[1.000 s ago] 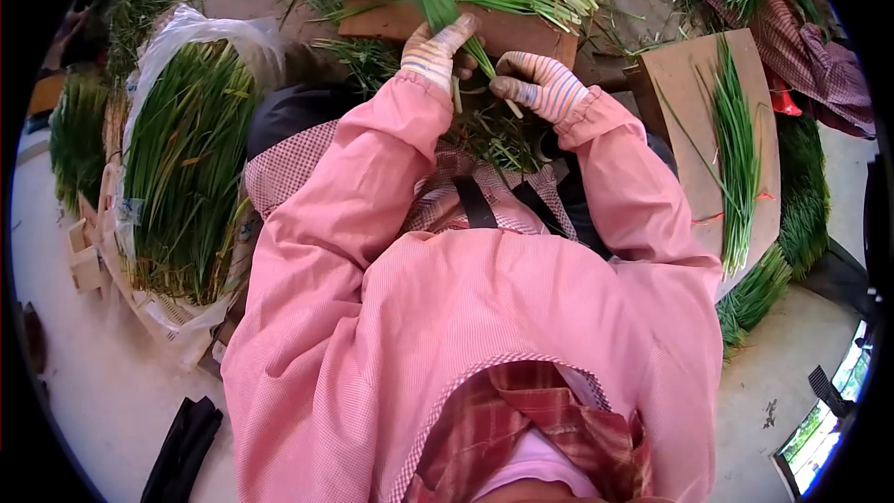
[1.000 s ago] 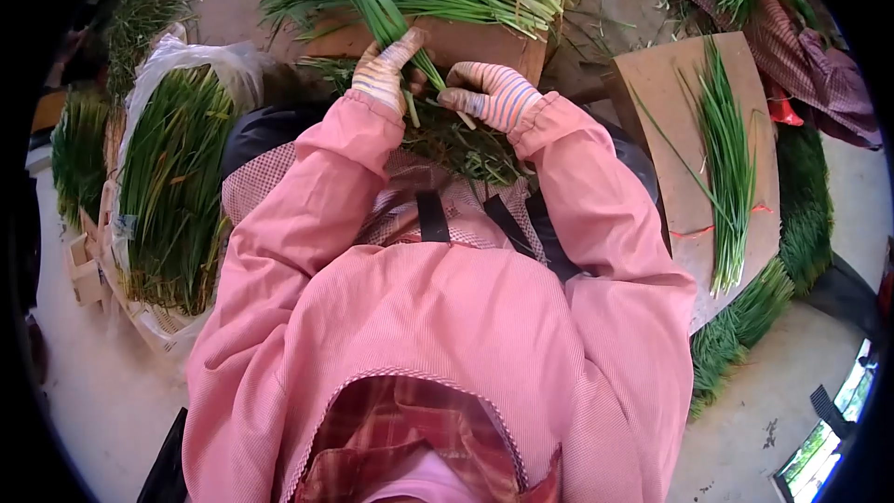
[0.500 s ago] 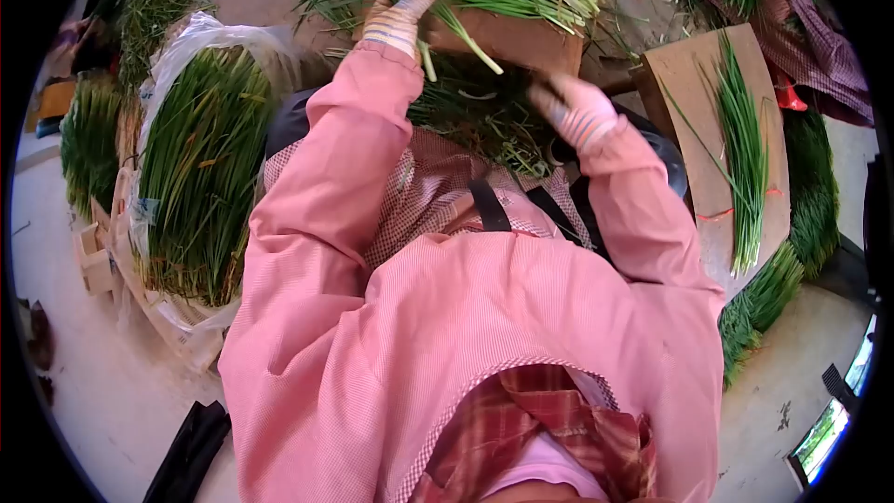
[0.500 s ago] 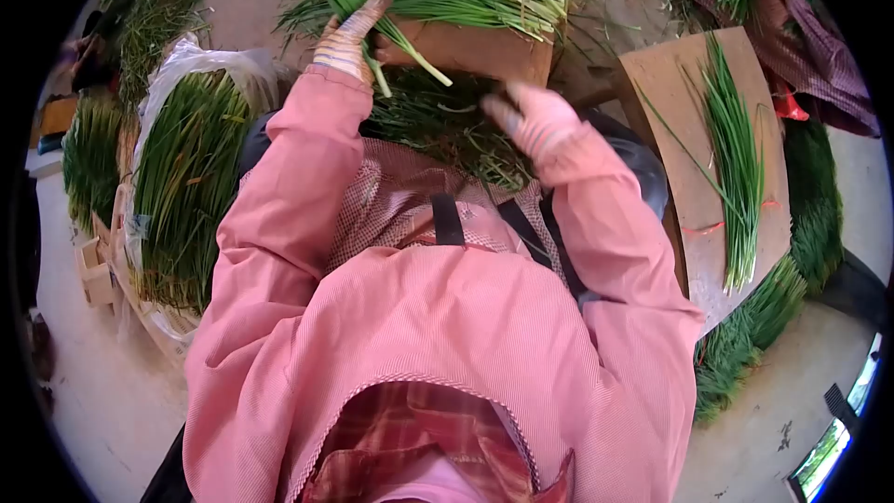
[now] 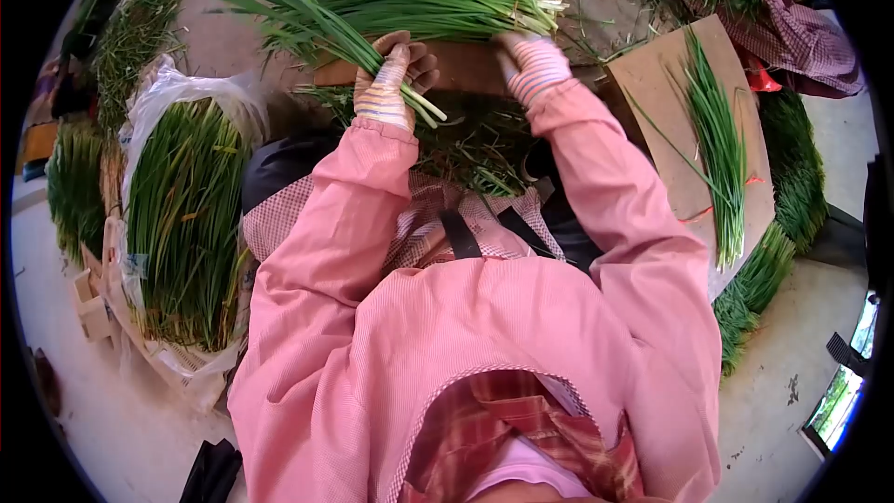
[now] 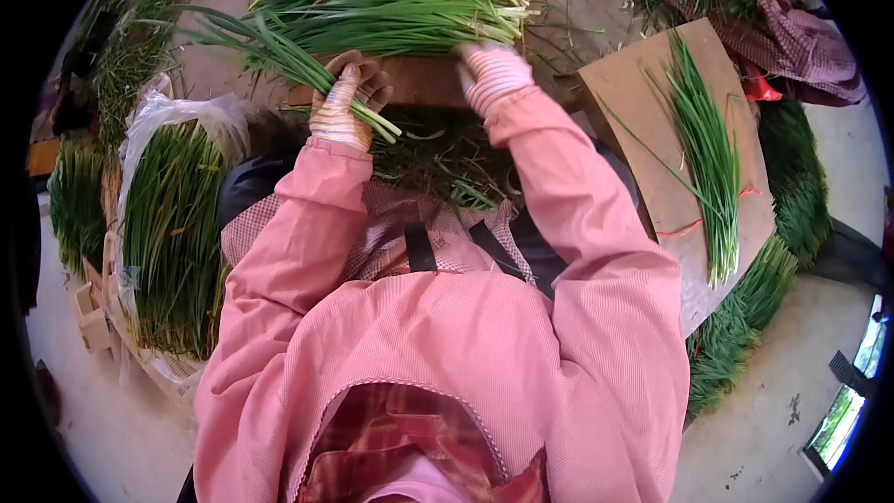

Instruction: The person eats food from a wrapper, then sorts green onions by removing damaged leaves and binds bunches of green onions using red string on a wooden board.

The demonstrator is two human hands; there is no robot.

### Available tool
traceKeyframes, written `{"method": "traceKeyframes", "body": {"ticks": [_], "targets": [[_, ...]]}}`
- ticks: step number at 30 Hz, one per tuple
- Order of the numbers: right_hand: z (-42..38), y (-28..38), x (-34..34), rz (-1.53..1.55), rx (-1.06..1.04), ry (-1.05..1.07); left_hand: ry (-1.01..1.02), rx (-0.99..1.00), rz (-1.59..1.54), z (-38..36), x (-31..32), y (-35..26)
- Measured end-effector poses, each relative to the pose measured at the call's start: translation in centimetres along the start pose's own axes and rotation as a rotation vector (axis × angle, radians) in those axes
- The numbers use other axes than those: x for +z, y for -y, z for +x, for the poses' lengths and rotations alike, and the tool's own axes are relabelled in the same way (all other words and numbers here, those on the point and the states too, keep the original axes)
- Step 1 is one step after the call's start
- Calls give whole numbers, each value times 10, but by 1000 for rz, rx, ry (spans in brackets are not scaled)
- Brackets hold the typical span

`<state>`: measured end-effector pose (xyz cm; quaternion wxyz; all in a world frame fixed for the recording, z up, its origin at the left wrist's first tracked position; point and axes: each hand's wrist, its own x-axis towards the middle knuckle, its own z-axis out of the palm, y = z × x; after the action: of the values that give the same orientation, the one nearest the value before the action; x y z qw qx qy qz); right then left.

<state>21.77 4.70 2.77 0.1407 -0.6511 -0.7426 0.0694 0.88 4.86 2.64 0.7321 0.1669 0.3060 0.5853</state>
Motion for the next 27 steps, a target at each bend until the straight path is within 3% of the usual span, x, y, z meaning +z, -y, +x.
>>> {"method": "traceKeyframes", "body": {"ticks": [2, 3, 6, 7, 8, 11, 13, 14, 16, 17, 18, 19, 20, 22, 23, 24, 26, 27], "targets": [[18, -20, -9, -174, 58, -63, 28, 1, 41, 3, 4, -5], [22, -23, -17, -235, 138, 113, -2, -29, -2, 4, 1, -3], [24, -19, -18, -414, 74, 154, -154, -148, 86, -3, -1, 5], [30, -18, -21, -441, 118, 294, -105, -188, 69, -2, -8, 13], [34, -19, -21, -416, 105, 317, -192, -193, 109, -5, -2, 19], [35, -17, -21, -366, 31, 359, -174, -236, 61, -16, 8, 18], [30, -14, -24, -196, -32, 357, -84, -197, -2, -16, -3, 15], [19, -11, -28, 101, -84, 223, 4, -163, -65, -18, -9, 14], [7, -16, -22, 713, 329, 441, -51, -168, -72, -19, -16, 15], [-3, -6, -17, 847, 585, 316, -101, -189, -74, -22, -20, 17], [-6, -19, -4, 1003, 630, 449, -147, -211, -75, -24, -25, 20], [-9, -31, 16, 1061, 594, 383, -54, -309, -207, -22, -36, 25], [-8, -22, 14, 1113, 553, 316, 392, -401, -634, -21, -32, 27], [-12, -15, -2, 1151, 628, 391, -115, -364, -82, -34, -28, 34], [-14, -5, -13, 1185, 704, 461, 49, -434, -287, -32, -28, 33], [-15, -3, -14, 1186, 701, 454, -219, -387, 59, -35, -20, 37], [-17, -1, -14, 1184, 694, 533, -132, -409, -68, -33, -17, 39], [-19, 1, -13, 1194, 689, 548, -185, -387, 52, -31, -10, 41]]}}
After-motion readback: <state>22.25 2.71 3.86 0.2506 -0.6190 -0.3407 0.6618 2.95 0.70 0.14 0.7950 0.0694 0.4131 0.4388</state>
